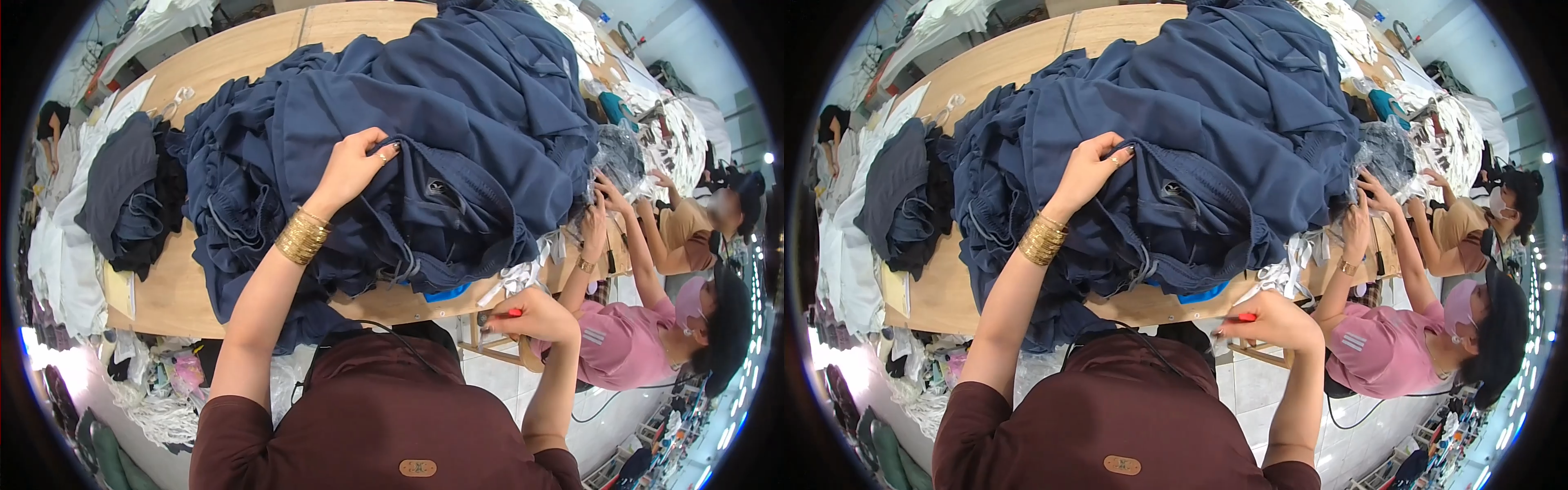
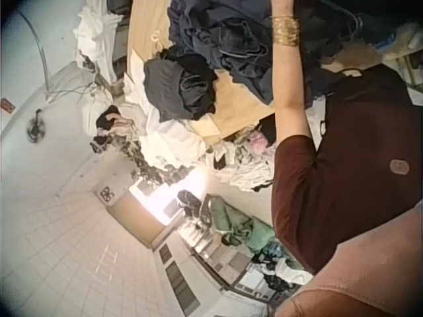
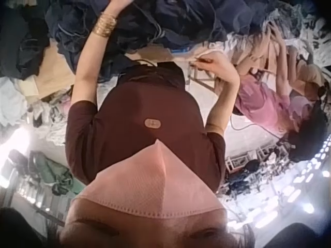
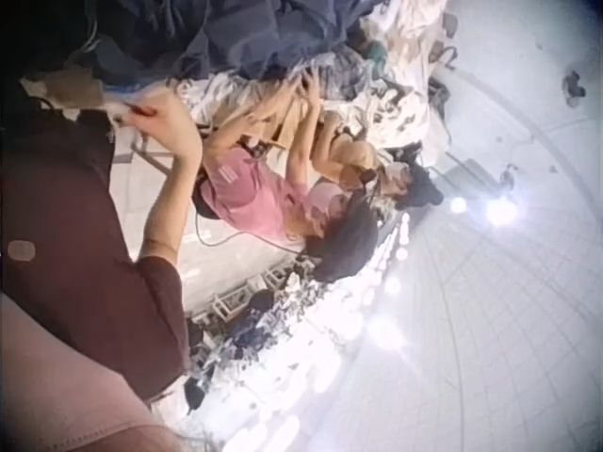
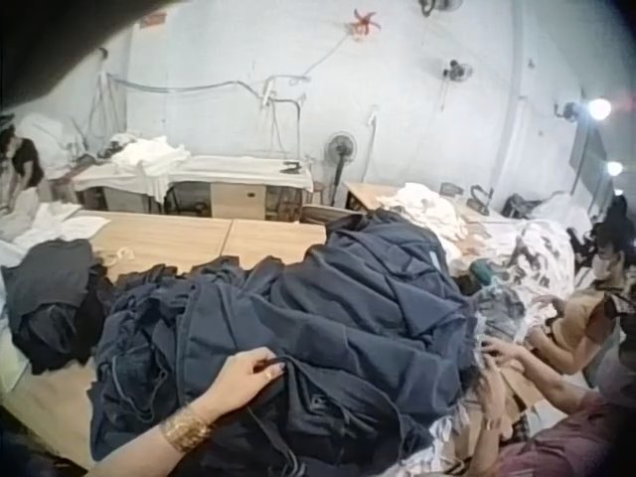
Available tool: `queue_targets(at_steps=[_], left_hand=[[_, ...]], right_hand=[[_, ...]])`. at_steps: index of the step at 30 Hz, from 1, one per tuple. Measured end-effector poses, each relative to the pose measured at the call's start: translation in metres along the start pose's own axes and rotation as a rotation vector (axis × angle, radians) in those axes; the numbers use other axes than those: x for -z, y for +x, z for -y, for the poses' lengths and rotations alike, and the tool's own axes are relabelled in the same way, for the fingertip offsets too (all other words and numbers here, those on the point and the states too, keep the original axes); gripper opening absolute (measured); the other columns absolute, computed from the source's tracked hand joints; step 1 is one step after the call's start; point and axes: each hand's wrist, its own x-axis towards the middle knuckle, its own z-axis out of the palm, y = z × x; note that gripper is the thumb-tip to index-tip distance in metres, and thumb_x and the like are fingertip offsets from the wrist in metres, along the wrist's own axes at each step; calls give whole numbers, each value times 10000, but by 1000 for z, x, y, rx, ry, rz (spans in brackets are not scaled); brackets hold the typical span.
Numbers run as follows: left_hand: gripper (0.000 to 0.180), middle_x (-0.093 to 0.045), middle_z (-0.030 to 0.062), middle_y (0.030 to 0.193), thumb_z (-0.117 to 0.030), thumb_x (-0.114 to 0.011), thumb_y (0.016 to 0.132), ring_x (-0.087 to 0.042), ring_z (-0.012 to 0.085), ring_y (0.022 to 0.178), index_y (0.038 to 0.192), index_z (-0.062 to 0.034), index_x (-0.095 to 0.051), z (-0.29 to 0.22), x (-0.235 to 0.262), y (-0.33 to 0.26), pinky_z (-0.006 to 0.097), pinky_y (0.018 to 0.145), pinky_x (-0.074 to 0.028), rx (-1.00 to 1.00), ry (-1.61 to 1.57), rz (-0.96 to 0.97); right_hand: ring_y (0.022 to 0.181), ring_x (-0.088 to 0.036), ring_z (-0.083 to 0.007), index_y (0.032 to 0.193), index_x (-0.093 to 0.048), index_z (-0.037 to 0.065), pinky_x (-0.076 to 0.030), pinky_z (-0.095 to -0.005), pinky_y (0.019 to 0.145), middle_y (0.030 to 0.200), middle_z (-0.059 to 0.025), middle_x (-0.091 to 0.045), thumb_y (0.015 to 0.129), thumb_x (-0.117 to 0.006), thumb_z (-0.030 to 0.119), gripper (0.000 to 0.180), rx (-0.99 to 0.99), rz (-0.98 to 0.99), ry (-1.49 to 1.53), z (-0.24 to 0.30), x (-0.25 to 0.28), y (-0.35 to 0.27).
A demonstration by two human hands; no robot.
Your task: Trimming loose threads from the elastic waistbands of finished blue trousers using specialized snips in a factory setting.
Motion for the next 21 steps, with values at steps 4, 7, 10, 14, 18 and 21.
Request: queue_targets(at_steps=[4, 7, 10, 14, 18, 21], left_hand=[[235, -611, 123, 711, -197, -639, 841, -563, 147, 651, 907, 25, -598, -6, -3, 2, 286, 638, -447, -32, 0, 16], [227, -616, 114, 716, -184, -638, 839, -551, 133, 649, 915, 25, -596, -1, -1, 0, 280, 636, -445, -24, -9, 13], [224, -636, 100, 764, -176, -640, 832, -551, 110, 679, 943, 14, -596, 0, 2, 1, 263, 660, -448, -83, -79, 108], [491, -555, 98, 1049, -29, -683, 635, -537, 240, 1037, 1109, -55, -556, -20, 29, -24, 339, 929, -412, -242, 326, 395], [431, -559, 114, 973, 14, -567, 654, -551, 292, 995, 1076, -75, -583, -44, 55, -36, 358, 862, -444, -185, 533, 437], [358, -632, 206, 915, -71, -487, 705, -606, 354, 901, 1036, -27, -615, -64, 100, 11, 414, 806, -481, -278, 626, 391]], right_hand=[[659, -523, -55, 1002, -658, 38, -410, -195, 574, 804, -17, -635, 782, -661, 29, 220, 250, -1080, 178, -38, -23, 10], [631, -446, -65, 1091, -622, 63, -393, -212, 583, 671, 1, -471, 765, -706, 66, 337, 202, -1324, 196, -14, -28, 41], [695, -554, -226, 927, -633, 50, -449, -307, 661, 771, -81, -517, 753, -681, 57, 181, 231, -1439, -299, -30, -14, 69], [861, -556, -239, 918, -614, 42, -450, -330, 751, 909, -91, -562, 720, -664, -16, 212, 309, -1673, -405, -16, 10, 36], [841, -559, -112, 985, -589, 21, -445, -233, 771, 960, -33, -608, 817, -605, -37, 179, 501, -1696, 89, -23, 42, 3], [762, -622, -205, 960, -601, 24, -470, -291, 734, 867, -111, -653, 811, -589, 74, 157, 240, -1338, -333, -11, 116, 8]])
